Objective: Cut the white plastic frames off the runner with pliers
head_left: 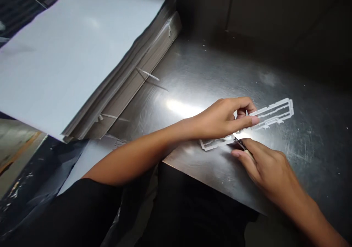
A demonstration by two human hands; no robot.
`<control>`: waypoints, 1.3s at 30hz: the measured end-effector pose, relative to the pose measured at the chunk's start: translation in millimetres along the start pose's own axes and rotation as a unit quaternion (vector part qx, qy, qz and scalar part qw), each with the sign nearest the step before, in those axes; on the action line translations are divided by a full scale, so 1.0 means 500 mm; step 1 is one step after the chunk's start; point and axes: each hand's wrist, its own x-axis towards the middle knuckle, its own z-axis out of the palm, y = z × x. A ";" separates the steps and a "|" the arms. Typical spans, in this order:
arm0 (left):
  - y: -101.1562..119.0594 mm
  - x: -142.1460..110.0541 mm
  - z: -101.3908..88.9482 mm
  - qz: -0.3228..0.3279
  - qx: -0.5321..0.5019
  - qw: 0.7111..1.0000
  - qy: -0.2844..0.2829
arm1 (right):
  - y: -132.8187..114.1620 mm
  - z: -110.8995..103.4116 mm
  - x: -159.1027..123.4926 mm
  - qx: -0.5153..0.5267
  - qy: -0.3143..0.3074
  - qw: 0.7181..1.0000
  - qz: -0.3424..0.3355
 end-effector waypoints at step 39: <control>-0.003 -0.008 -0.004 -0.089 -0.212 0.968 0.101 | 0.041 -0.056 0.001 0.167 0.300 0.914 0.218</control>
